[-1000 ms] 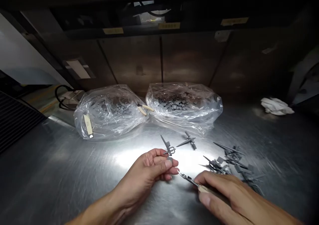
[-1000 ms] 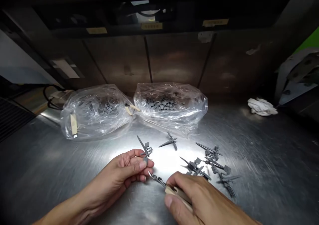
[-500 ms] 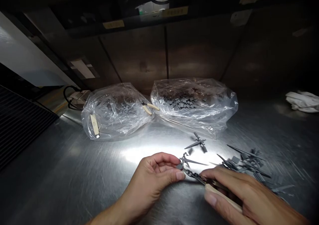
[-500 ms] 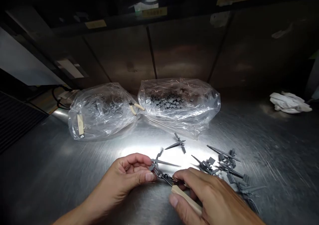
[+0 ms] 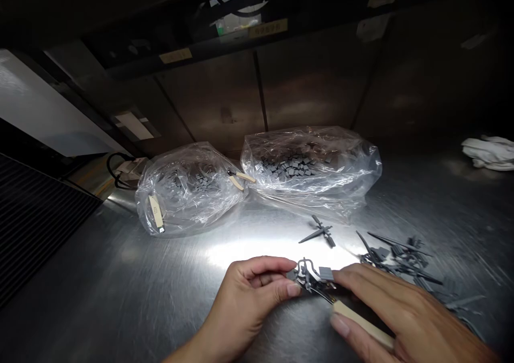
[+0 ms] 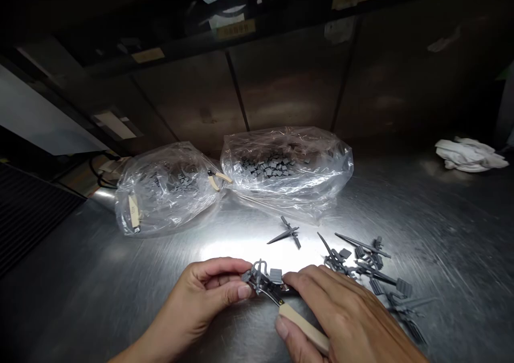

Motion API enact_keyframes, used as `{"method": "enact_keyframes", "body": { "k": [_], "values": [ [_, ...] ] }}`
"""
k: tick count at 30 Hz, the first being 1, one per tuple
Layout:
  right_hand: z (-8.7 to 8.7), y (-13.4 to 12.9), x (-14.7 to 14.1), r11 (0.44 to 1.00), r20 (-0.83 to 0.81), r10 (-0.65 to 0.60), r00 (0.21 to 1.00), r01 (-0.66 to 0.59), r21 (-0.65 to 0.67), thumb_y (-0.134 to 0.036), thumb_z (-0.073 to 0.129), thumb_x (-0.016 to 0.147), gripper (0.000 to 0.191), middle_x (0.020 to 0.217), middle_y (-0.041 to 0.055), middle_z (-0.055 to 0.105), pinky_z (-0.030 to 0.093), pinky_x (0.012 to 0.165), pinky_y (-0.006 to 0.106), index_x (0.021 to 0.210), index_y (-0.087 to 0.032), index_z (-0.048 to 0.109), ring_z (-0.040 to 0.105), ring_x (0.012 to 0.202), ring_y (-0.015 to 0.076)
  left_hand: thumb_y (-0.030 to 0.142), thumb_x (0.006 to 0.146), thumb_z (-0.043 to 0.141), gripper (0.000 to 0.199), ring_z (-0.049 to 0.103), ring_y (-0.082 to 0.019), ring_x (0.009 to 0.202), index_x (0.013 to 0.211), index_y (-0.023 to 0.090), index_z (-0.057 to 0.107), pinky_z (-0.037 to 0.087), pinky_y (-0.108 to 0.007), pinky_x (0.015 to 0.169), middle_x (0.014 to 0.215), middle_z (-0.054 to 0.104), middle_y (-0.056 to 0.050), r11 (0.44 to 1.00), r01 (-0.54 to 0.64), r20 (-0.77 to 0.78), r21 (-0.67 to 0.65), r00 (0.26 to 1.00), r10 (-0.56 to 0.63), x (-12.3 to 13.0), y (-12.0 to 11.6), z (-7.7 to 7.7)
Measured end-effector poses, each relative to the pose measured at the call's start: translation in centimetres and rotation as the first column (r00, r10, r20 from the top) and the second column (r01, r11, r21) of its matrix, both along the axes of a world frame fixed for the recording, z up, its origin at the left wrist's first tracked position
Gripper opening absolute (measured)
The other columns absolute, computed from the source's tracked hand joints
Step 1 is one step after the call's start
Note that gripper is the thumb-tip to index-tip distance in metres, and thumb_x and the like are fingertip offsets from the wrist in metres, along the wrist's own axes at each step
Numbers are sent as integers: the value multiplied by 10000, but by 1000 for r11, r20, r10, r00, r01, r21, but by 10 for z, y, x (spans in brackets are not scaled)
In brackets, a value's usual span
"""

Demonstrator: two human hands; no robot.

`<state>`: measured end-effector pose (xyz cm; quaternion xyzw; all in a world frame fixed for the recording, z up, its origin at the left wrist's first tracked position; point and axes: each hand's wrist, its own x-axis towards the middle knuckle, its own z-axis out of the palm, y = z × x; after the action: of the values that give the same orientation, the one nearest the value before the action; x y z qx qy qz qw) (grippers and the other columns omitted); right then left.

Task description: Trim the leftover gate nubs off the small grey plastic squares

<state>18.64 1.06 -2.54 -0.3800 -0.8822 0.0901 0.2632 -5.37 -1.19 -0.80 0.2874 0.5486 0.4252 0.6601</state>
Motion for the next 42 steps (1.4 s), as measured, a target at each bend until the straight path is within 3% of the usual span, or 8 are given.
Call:
{"method": "enact_keyframes", "body": {
  "k": [7,18,28,34,42],
  "values": [
    [0,1,-1,1000,-10,-1,1000,1,9,-469,533,986,338,1099,64,794,660,709,324,1218,-268,675,784,951,269,297,672,937,234,738,-205,841,885,226,872,571,-302,824,898,830,-50,997,12,-104,74,995,-4,1,-1,0],
    [-12,-6,2,999,-28,-36,999,37,7,-456,596,955,379,1147,60,786,658,790,344,1272,-259,662,769,1035,289,323,642,957,298,739,-203,812,898,210,859,568,-306,812,820,823,-49,1000,7,-96,14,995,-6,3,-3,-3],
    [-11,-1,5,994,-2,8,1000,-8,108,-437,611,944,401,1151,57,782,655,791,350,1299,-254,644,768,1018,286,339,655,968,328,769,-201,806,924,198,843,579,-319,859,812,836,-58,1000,9,69,-5,998,-9,6,-6,-6],
    [-5,4,3,991,-41,74,996,-69,118,-399,591,955,306,1066,72,781,629,709,320,1205,-254,690,763,924,275,341,592,997,358,776,-203,781,875,191,837,585,-325,854,788,836,-56,999,-12,89,-29,996,14,7,-2,-5],
    [-4,5,7,983,-46,133,990,-126,132,-338,617,959,315,1072,73,768,617,761,320,1253,-232,658,757,952,254,362,517,1026,394,767,-186,725,823,198,840,589,-309,833,715,823,-36,997,-27,96,-79,995,35,11,-4,0]
  ]
}}
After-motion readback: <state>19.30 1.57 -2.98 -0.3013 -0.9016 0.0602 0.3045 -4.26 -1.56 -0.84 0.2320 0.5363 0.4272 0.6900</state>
